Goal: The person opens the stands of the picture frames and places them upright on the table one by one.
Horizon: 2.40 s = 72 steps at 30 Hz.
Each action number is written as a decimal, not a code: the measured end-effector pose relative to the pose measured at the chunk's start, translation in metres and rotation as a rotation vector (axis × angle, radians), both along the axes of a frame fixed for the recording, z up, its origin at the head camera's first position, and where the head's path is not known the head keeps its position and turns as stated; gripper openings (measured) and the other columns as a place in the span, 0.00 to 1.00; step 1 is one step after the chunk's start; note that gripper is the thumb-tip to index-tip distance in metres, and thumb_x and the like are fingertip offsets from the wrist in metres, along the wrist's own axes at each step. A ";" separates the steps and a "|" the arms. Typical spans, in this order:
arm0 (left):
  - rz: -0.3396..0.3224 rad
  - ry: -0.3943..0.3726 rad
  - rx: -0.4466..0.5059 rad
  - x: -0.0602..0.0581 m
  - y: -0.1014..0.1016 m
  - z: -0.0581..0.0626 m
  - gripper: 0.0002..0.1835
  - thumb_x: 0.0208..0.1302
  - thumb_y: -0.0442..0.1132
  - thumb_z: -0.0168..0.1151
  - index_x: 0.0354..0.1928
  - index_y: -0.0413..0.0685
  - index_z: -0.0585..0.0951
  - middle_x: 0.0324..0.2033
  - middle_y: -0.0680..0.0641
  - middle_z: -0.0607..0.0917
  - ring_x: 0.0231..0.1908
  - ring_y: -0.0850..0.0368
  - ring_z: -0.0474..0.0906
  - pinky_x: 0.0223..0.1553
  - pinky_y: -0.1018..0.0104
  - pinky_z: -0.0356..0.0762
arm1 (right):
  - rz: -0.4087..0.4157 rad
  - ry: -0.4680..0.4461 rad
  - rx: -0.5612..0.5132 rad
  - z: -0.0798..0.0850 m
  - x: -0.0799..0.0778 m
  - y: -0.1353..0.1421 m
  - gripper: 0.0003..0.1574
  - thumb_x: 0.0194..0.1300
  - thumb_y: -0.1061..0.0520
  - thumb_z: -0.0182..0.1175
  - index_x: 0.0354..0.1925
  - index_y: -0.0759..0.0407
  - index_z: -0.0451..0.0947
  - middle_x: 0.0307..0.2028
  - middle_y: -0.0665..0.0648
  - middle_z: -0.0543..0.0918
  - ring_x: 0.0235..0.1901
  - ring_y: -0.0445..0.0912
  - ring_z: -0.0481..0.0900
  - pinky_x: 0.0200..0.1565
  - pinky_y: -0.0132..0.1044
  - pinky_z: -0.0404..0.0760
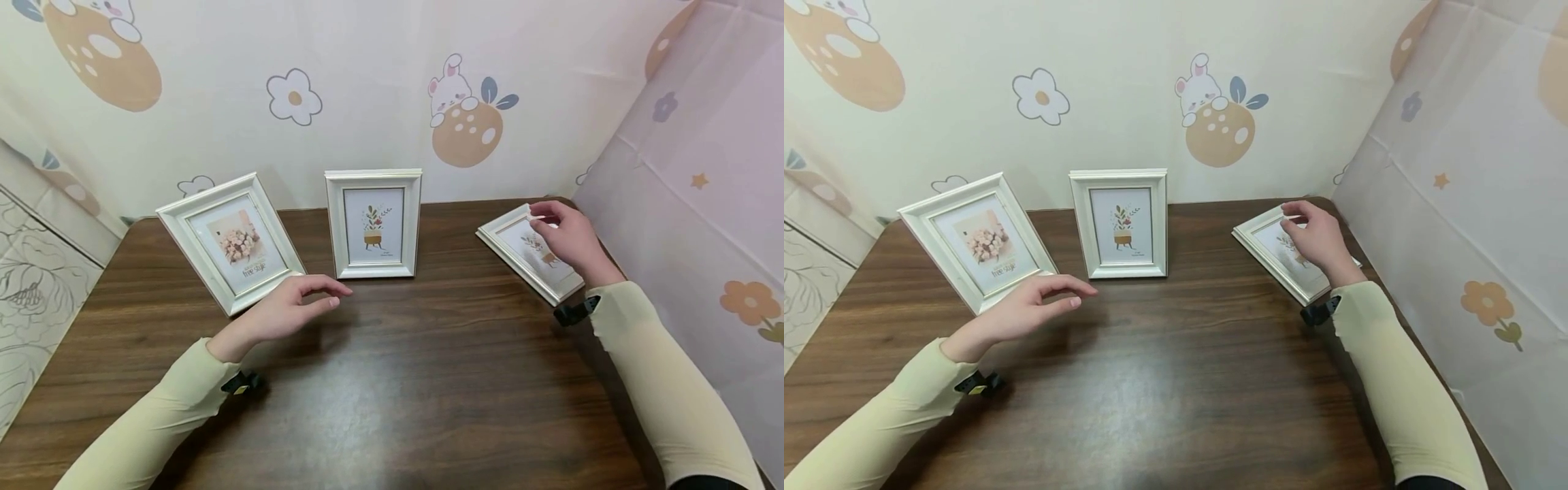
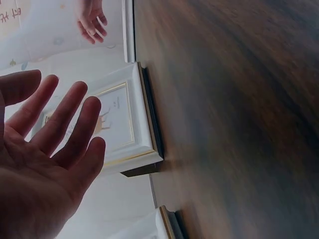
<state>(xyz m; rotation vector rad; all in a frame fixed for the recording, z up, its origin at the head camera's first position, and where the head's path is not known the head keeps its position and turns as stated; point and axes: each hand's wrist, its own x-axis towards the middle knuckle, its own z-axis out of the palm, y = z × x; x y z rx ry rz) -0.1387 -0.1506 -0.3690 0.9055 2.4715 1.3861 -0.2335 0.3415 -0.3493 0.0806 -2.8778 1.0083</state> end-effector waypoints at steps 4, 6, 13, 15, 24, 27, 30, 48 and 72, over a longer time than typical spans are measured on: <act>0.024 0.013 -0.044 0.000 -0.005 -0.001 0.10 0.71 0.39 0.61 0.52 0.53 0.85 0.49 0.54 0.86 0.55 0.59 0.78 0.61 0.48 0.70 | -0.008 -0.023 -0.037 -0.004 -0.017 0.008 0.27 0.77 0.50 0.50 0.66 0.63 0.68 0.60 0.68 0.73 0.59 0.62 0.69 0.59 0.60 0.67; 0.038 0.024 -0.061 0.000 -0.008 -0.001 0.10 0.71 0.38 0.61 0.51 0.51 0.85 0.49 0.55 0.86 0.55 0.59 0.78 0.61 0.49 0.70 | -0.007 -0.032 -0.038 -0.004 -0.026 0.012 0.27 0.77 0.51 0.50 0.66 0.65 0.68 0.59 0.69 0.74 0.59 0.62 0.69 0.60 0.59 0.66; 0.094 0.055 -0.125 0.001 -0.018 -0.003 0.09 0.71 0.41 0.62 0.50 0.58 0.85 0.48 0.57 0.86 0.53 0.59 0.78 0.58 0.45 0.71 | -0.001 -0.105 0.011 -0.006 -0.051 0.021 0.31 0.77 0.49 0.48 0.70 0.64 0.64 0.63 0.70 0.71 0.62 0.63 0.67 0.61 0.60 0.64; 0.093 0.061 -0.130 0.001 -0.020 -0.003 0.09 0.71 0.41 0.62 0.50 0.58 0.85 0.48 0.55 0.86 0.53 0.58 0.78 0.57 0.45 0.72 | 0.011 -0.130 0.029 -0.007 -0.059 0.024 0.32 0.77 0.49 0.48 0.70 0.65 0.63 0.64 0.71 0.70 0.63 0.65 0.66 0.62 0.61 0.64; 0.086 0.049 -0.092 -0.003 -0.024 -0.002 0.09 0.73 0.41 0.60 0.50 0.57 0.85 0.48 0.53 0.86 0.54 0.60 0.77 0.59 0.49 0.71 | 0.058 -0.218 0.202 -0.017 -0.087 0.028 0.33 0.75 0.55 0.47 0.71 0.69 0.60 0.65 0.75 0.68 0.65 0.69 0.63 0.64 0.63 0.61; 0.061 0.043 -0.090 -0.003 -0.020 -0.002 0.09 0.73 0.41 0.59 0.51 0.55 0.85 0.48 0.54 0.86 0.54 0.60 0.77 0.60 0.50 0.71 | 0.069 -0.233 0.302 -0.023 -0.093 0.031 0.32 0.74 0.57 0.44 0.71 0.71 0.60 0.64 0.76 0.67 0.64 0.70 0.63 0.64 0.63 0.61; 0.026 0.028 -0.085 -0.002 -0.015 -0.002 0.10 0.73 0.40 0.60 0.51 0.52 0.84 0.48 0.53 0.86 0.52 0.60 0.78 0.57 0.54 0.74 | 0.068 -0.251 0.367 -0.028 -0.097 0.032 0.31 0.73 0.59 0.42 0.70 0.71 0.61 0.64 0.77 0.67 0.64 0.71 0.63 0.63 0.65 0.62; -0.085 -0.026 -0.058 -0.001 -0.011 -0.001 0.11 0.73 0.36 0.58 0.53 0.44 0.83 0.49 0.46 0.86 0.49 0.59 0.80 0.51 0.55 0.78 | 0.141 -0.195 0.536 -0.024 -0.114 0.020 0.21 0.70 0.66 0.47 0.58 0.69 0.74 0.55 0.75 0.76 0.55 0.69 0.73 0.54 0.66 0.71; -0.170 -0.194 0.019 -0.003 -0.006 -0.006 0.13 0.75 0.38 0.55 0.57 0.47 0.80 0.52 0.42 0.84 0.56 0.44 0.78 0.57 0.62 0.75 | 0.150 -0.162 0.419 -0.005 -0.110 0.026 0.23 0.68 0.68 0.38 0.56 0.72 0.73 0.52 0.78 0.75 0.54 0.69 0.70 0.59 0.65 0.66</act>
